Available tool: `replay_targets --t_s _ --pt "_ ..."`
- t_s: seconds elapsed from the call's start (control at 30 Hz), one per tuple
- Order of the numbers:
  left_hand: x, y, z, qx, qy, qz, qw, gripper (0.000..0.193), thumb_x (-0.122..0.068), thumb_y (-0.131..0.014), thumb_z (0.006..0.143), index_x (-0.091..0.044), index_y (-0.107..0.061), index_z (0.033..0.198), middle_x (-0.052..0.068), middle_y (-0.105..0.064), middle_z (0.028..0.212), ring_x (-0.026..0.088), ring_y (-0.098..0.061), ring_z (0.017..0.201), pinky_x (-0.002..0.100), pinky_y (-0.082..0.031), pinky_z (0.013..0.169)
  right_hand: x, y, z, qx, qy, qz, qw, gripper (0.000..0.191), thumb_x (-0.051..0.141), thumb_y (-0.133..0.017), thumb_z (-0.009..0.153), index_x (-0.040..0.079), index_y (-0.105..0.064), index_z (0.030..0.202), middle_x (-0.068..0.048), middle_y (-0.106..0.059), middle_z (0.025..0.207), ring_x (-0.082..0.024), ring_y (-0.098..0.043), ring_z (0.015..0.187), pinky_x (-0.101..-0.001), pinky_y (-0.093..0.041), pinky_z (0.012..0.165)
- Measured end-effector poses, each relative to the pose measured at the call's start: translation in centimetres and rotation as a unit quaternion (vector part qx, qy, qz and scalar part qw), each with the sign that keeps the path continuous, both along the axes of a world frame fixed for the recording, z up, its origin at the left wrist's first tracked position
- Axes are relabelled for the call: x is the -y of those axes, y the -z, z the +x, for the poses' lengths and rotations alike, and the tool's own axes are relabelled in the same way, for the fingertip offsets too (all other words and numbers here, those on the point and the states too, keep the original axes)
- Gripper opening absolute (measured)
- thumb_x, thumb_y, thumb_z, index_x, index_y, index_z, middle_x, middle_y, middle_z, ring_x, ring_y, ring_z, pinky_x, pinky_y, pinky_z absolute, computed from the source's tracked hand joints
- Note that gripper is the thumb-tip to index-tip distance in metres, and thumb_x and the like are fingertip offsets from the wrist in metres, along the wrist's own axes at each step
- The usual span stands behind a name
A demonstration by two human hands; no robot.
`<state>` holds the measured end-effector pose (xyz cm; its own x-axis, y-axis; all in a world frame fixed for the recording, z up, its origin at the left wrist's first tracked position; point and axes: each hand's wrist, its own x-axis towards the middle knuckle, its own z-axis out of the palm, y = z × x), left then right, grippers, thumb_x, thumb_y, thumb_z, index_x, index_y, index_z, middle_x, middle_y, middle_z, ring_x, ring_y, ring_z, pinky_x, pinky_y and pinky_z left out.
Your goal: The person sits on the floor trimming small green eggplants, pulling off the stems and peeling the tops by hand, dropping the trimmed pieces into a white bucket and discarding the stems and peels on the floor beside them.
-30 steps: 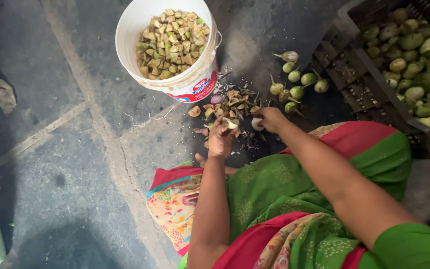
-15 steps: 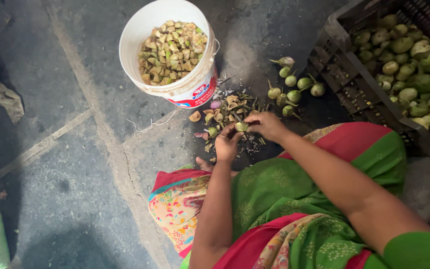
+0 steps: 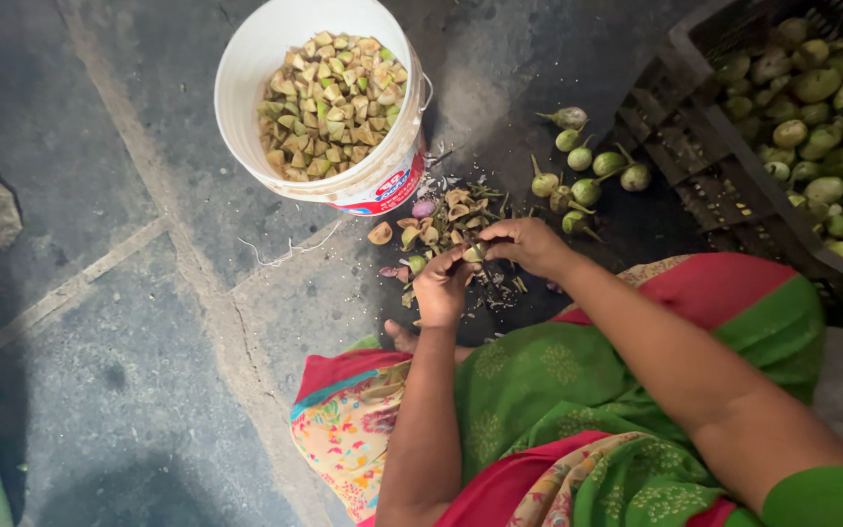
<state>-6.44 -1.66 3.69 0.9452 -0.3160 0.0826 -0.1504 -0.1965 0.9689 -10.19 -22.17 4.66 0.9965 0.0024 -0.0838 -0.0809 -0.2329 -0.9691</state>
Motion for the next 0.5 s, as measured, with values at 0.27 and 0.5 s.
replay_targets --t_s 0.27,0.5 --pt "0.8 4.5 1.8 -0.326 -0.028 -0.13 0.936 0.025 -0.001 -0.076 0.088 0.006 -0.075 0.112 0.005 -0.076 0.088 0.01 -0.065 0.068 0.022 -0.053 0.062 -1.5 3.8 0.9 -0.059 0.062 -0.078 0.993 0.024 0.014 -0.069 0.093 0.005 -0.074 0.114 -0.013 -0.075 0.104 -0.019 -0.072 0.093 -0.0315 -0.055 0.083" --pt "1.4 3.5 2.4 -0.146 -0.036 -0.283 0.947 0.02 0.007 -0.073 0.091 0.004 -0.07 0.11 0.009 -0.072 0.103 0.014 -0.067 0.09 0.026 -0.056 0.083 -2.6 2.9 1.5 0.116 0.148 -0.026 0.982 0.025 0.015 -0.067 0.096 0.0 -0.071 0.116 -0.008 -0.073 0.1 -0.014 -0.068 0.089 -0.0307 -0.053 0.081"
